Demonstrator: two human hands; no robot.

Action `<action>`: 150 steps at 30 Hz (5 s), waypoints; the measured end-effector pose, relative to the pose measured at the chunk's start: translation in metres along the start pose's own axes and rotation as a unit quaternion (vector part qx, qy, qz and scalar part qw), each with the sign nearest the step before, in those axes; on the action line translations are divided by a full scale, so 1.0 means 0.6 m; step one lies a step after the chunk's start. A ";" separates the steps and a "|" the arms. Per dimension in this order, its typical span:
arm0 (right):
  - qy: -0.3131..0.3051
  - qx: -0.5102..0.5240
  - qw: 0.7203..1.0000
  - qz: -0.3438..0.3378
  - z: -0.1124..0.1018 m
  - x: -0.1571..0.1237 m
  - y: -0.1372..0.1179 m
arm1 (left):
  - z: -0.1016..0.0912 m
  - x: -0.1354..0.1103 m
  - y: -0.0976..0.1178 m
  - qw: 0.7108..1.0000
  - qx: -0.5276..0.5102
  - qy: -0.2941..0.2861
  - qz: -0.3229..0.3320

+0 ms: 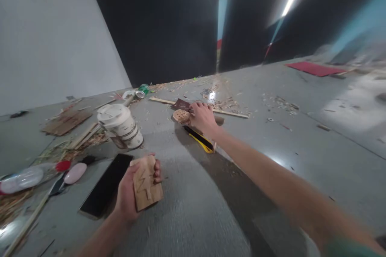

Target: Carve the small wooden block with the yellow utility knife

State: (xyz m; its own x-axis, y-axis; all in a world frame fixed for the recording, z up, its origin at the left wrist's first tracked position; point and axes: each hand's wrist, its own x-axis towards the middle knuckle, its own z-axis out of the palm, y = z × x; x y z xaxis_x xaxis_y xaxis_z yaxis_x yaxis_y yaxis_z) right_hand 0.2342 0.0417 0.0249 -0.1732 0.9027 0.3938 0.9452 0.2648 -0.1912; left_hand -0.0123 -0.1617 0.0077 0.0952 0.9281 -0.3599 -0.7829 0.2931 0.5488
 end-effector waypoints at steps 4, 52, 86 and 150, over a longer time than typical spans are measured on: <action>-0.048 0.001 0.998 0.037 0.025 0.116 -0.006 | -0.006 0.000 -0.005 0.998 0.029 -0.052 -0.017; -0.351 0.593 0.722 -0.061 -0.155 -0.305 -0.150 | 0.050 -0.052 0.042 0.904 0.249 -0.333 0.101; -0.189 0.126 0.938 -0.261 -0.067 -0.288 -0.151 | 0.041 0.009 0.066 0.982 0.076 -0.044 0.169; 0.051 0.122 0.937 -0.325 -0.130 -0.264 -0.091 | 0.042 -0.047 -0.031 0.925 0.340 -0.083 0.147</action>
State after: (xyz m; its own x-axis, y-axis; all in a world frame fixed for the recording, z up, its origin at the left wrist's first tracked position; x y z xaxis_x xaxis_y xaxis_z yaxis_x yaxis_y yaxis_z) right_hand 0.2318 -0.1424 0.0430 -0.6507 0.4905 0.5796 0.5564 0.8275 -0.0756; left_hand 0.0151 -0.1874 0.0269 0.0758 0.9967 -0.0296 -0.2272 0.0462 0.9727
